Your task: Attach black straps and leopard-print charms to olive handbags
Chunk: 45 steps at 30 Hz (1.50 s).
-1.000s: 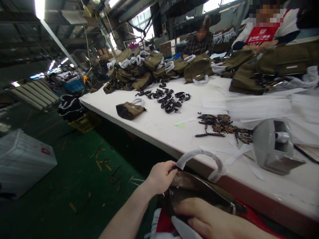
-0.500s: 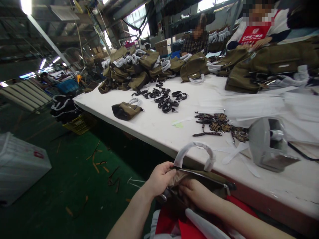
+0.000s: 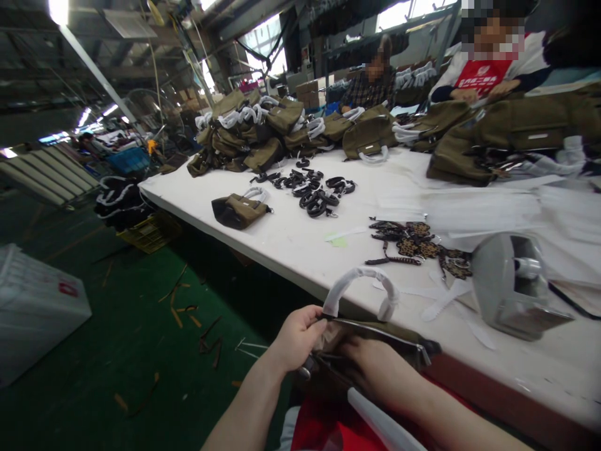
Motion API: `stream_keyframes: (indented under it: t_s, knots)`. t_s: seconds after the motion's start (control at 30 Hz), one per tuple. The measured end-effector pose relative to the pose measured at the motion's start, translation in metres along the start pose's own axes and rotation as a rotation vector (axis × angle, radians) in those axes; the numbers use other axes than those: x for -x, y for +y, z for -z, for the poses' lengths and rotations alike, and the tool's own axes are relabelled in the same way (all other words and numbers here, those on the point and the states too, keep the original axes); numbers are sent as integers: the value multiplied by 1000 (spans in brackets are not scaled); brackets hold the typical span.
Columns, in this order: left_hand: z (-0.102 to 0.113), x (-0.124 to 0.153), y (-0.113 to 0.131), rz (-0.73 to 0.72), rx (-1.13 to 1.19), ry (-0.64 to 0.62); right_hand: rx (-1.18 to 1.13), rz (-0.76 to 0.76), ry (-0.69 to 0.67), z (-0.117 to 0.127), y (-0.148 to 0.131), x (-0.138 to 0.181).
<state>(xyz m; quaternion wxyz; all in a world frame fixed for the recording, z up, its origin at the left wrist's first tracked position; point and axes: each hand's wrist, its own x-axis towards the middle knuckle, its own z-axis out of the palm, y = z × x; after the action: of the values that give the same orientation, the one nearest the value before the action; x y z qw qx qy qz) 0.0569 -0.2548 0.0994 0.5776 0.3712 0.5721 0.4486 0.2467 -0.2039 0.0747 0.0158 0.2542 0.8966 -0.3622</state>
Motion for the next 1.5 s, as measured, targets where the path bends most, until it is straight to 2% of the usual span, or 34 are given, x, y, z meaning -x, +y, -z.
stream_keyframes:
  t_s: [0.1, 0.17, 0.2, 0.23, 0.3, 0.33, 0.37, 0.4, 0.43, 0.53, 0.6, 0.7, 0.8, 0.93, 1.03, 1.17, 1.27, 1.3, 1.33, 1.37, 1.4, 1.43, 1.5]
  knots:
    - [4, 3, 7, -14, -119, -6, -95, 84, -134, 18, -19, 11]
    - [10, 7, 13, -20, -195, -56, -138, 177, -178, 46, -31, 22]
    - [14, 8, 15, -21, -223, -79, -151, 221, -147, 64, -33, 25]
    - [18, 9, 16, -19, -244, -89, -161, 241, -51, 82, -32, 26]
    - [22, 11, 16, -7, -262, -65, -152, 176, 318, 116, -15, 15]
    - [23, 11, 15, -7, -261, -43, -116, 85, 528, 130, -1, 2]
    - [23, 11, 15, -7, -256, -26, -60, -42, 676, 141, 16, -15]
    - [21, 11, 15, -4, -246, -16, 19, -146, 675, 149, 34, -36]
    - [20, 10, 14, -3, -237, -16, 120, -227, 575, 153, 51, -58]
    - [16, 9, 11, -11, -243, -34, 241, -281, 442, 147, 90, -122]
    - [18, 7, 6, -29, -300, -39, 313, -305, 394, 135, 103, -152]
    - [24, 2, -5, -39, -413, -17, 410, -327, 355, 121, 107, -174]
    - [29, 0, -10, -39, -467, 5, 466, -329, 315, 119, 104, -179]
    - [28, 7, -1, -56, -481, 26, 485, -332, 271, 127, 103, -172]
    - [27, 13, 9, -53, -524, 63, 470, -361, 253, 143, 108, -156]
    - [29, 15, 12, -53, -528, 99, 383, -360, 250, 173, 110, -111]
    - [30, 13, 9, -62, -458, 87, 251, -271, 303, 179, 85, -62]
    - [30, 13, 8, -65, -431, 77, 186, -214, 326, 175, 70, -47]
    - [30, 12, 8, -66, -408, 66, 44, -85, 343, 167, 52, -32]
    - [29, 12, 8, -68, -386, 57, -62, 43, 277, 157, 34, -21]
    - [29, 11, 8, -72, -367, 49, -91, 138, 150, 144, 16, -12]
    - [27, 11, 9, -78, -353, 45, -58, 206, -3, 128, 1, -7]
    - [24, 12, 10, -91, -340, 43, 122, 261, -155, 93, -19, -7]
